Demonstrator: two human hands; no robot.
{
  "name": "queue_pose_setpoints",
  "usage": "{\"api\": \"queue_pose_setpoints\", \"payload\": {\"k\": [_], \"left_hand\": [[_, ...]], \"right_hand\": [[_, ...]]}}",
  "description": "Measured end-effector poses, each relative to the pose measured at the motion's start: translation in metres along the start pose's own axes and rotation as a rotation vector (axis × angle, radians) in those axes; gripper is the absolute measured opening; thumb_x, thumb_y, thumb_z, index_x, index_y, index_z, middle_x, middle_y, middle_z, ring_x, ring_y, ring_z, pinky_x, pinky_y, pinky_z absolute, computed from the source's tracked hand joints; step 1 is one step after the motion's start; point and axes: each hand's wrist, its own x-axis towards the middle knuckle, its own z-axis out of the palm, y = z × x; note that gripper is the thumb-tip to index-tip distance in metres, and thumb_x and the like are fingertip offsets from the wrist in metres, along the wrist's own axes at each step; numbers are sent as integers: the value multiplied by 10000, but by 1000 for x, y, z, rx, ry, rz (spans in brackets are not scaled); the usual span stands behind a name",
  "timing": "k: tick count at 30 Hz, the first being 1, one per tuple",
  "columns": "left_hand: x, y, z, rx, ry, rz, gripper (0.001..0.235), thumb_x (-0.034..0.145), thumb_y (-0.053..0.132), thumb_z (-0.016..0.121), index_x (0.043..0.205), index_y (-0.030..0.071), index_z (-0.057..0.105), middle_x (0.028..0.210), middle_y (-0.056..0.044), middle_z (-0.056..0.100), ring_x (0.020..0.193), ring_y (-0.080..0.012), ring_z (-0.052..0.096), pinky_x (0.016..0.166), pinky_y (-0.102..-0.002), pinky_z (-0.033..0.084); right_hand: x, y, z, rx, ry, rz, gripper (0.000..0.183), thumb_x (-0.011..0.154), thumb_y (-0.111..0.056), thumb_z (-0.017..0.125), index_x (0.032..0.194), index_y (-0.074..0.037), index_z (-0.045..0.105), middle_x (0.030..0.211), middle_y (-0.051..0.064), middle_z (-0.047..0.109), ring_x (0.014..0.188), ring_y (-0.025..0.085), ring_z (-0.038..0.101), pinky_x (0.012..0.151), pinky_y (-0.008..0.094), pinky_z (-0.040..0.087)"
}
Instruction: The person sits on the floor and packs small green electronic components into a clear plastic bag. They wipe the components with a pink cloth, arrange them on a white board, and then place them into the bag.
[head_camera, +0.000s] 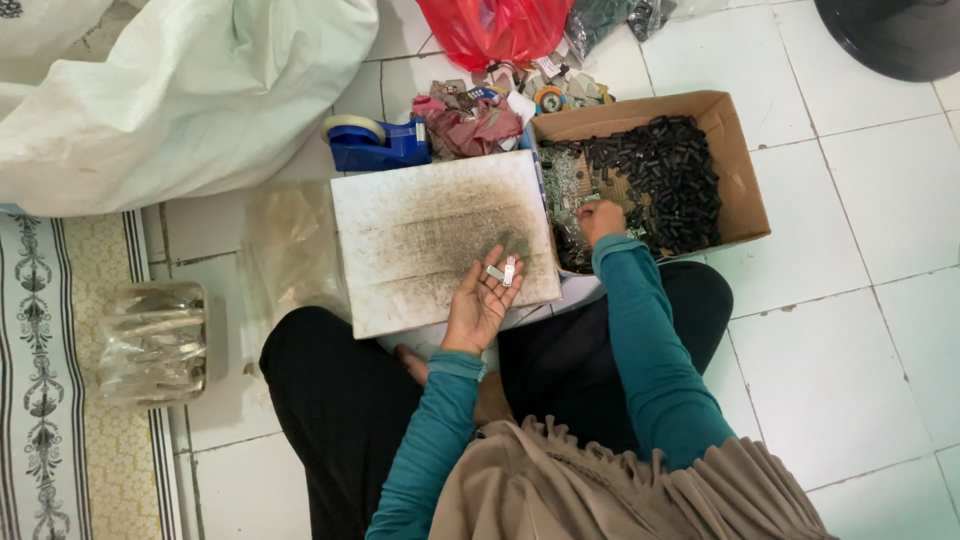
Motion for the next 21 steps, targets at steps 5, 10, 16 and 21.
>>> {"api": "queue_pose_setpoints", "payload": {"k": [5, 10, 16, 21], "left_hand": [[-1, 3, -5, -15, -2, 13, 527, 1058, 390, 519, 1476, 70, 543, 1457, -222, 577, 1355, -344, 562, 1155, -463, 468], [-1, 4, -7, -39, -3, 34, 525, 1065, 378, 517, 1487, 66, 533, 1465, -230, 568, 1357, -346, 560, 1151, -458, 468], [-10, 19, -7, -69, -6, 65, 516, 1068, 374, 508, 1485, 70, 533, 1472, -232, 560, 1364, -352, 552, 1156, -469, 462], [-12, 24, -13, -97, -11, 68, 507, 1069, 372, 505, 1479, 77, 545, 1463, -223, 574, 1353, -346, 564, 1147, -464, 474]], "right_hand": [[-25, -60, -20, -421, -257, -95, 340, 1002, -223, 676, 1295, -55, 715, 1273, 212, 664, 1068, 401, 708, 887, 538, 643], [-17, -47, -17, -537, -179, -111, 290, 953, -237, 672, 1083, -5, 787, 1030, 250, 761, 959, 395, 746, 810, 491, 652], [-37, -72, -30, -452, -184, 1, 317, 959, -258, 676, 1106, 3, 778, 1066, 247, 763, 1011, 411, 734, 846, 514, 634], [-43, -79, -36, -478, -247, -53, 274, 943, -205, 696, 1156, -65, 799, 1127, 227, 764, 1056, 421, 723, 884, 537, 633]]}}
